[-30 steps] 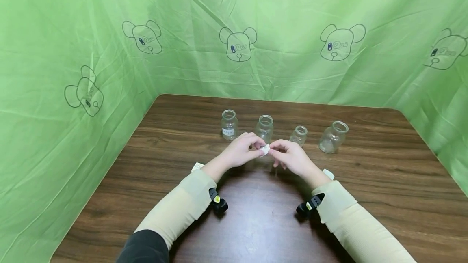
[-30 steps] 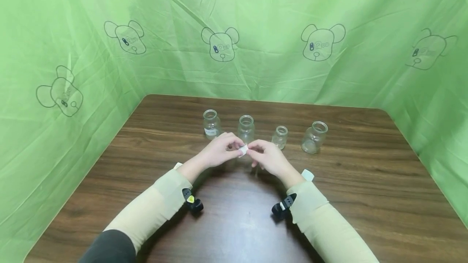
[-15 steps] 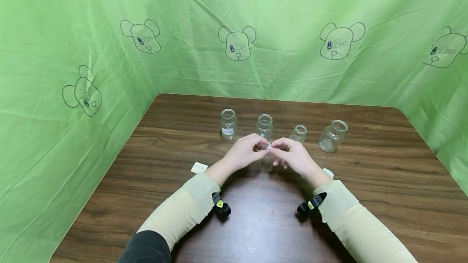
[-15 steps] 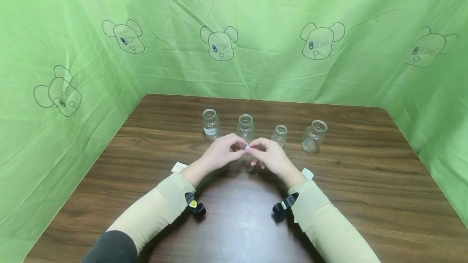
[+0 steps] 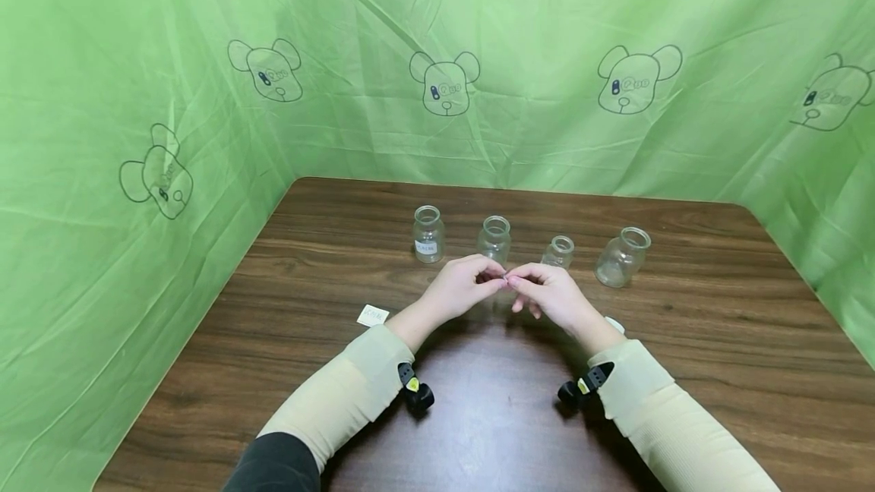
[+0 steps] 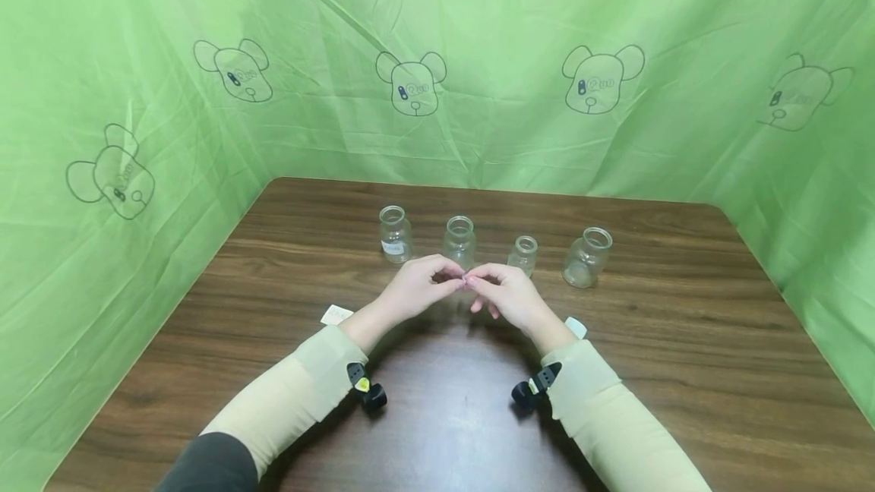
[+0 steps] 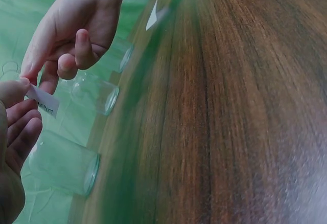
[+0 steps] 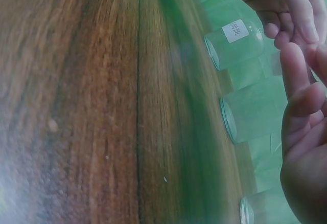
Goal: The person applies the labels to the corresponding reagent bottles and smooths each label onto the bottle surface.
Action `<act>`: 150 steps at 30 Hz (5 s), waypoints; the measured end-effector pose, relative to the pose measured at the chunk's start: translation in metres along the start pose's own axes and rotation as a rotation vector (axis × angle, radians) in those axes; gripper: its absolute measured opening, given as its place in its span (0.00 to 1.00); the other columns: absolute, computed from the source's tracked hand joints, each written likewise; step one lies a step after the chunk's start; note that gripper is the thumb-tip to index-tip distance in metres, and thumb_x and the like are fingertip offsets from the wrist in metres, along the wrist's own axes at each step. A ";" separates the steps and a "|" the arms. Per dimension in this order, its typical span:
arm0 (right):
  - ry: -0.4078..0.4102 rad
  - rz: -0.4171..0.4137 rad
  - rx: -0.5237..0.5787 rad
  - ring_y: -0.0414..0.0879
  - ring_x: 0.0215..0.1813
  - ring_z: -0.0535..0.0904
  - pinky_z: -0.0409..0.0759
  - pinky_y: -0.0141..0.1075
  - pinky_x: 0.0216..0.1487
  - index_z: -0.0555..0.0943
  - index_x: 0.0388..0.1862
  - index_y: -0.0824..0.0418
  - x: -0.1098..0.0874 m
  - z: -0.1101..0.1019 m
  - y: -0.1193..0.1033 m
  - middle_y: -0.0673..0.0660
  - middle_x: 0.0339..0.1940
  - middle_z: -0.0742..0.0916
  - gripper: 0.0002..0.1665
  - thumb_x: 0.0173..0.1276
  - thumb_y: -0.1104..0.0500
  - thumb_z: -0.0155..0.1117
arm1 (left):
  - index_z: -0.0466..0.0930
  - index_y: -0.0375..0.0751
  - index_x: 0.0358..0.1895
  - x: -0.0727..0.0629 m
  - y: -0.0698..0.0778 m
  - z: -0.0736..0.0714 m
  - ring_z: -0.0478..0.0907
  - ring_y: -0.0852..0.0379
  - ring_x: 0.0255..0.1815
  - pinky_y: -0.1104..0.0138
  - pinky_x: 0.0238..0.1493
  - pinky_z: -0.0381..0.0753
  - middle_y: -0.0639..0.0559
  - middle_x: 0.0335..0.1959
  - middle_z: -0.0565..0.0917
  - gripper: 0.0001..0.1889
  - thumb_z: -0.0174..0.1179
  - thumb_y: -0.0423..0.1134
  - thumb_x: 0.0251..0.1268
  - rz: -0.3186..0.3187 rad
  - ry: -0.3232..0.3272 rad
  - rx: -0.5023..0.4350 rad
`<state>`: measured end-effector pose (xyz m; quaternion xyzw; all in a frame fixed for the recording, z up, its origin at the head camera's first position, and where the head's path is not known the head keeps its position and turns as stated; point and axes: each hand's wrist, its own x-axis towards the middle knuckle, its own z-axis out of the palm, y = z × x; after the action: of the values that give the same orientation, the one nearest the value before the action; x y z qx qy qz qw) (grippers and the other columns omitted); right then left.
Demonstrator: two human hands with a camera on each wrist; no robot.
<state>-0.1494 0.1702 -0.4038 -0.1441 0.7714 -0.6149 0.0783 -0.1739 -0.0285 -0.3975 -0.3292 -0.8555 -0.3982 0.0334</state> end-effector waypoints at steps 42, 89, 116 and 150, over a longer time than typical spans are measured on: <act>-0.049 0.009 -0.001 0.53 0.20 0.77 0.65 0.30 0.14 0.77 0.37 0.67 0.002 -0.001 0.001 0.67 0.33 0.83 0.11 0.70 0.58 0.56 | 0.83 0.44 0.42 -0.004 -0.003 0.006 0.77 0.65 0.37 0.75 0.40 0.74 0.57 0.35 0.82 0.08 0.61 0.40 0.63 0.078 0.055 -0.022; -0.021 -0.087 -0.184 0.48 0.25 0.77 0.68 0.31 0.24 0.70 0.31 0.65 -0.004 0.009 -0.015 0.53 0.19 0.80 0.03 0.66 0.69 0.51 | 0.82 0.42 0.33 -0.007 0.010 0.006 0.75 0.65 0.32 0.73 0.36 0.75 0.57 0.29 0.80 0.02 0.61 0.35 0.58 -0.003 0.087 -0.171; 0.110 -0.026 -0.233 0.41 0.21 0.75 0.69 0.28 0.24 0.68 0.29 0.74 -0.025 -0.010 -0.045 0.58 0.18 0.76 0.02 0.62 0.75 0.48 | 0.81 0.39 0.32 -0.014 -0.007 -0.002 0.72 0.64 0.29 0.72 0.33 0.73 0.55 0.26 0.80 0.02 0.60 0.34 0.57 -0.214 0.186 -0.243; 0.177 0.189 -0.365 0.39 0.15 0.67 0.64 0.32 0.14 0.70 0.31 0.70 -0.077 -0.109 0.038 0.54 0.15 0.76 0.03 0.59 0.69 0.51 | 0.81 0.43 0.30 -0.021 -0.037 -0.011 0.74 0.62 0.29 0.68 0.34 0.74 0.56 0.27 0.81 0.02 0.60 0.36 0.57 -0.284 0.262 -0.134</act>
<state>-0.1137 0.3036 -0.4203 -0.0284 0.8838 -0.4653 0.0403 -0.1815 -0.0648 -0.4205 -0.1520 -0.8532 -0.4945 0.0661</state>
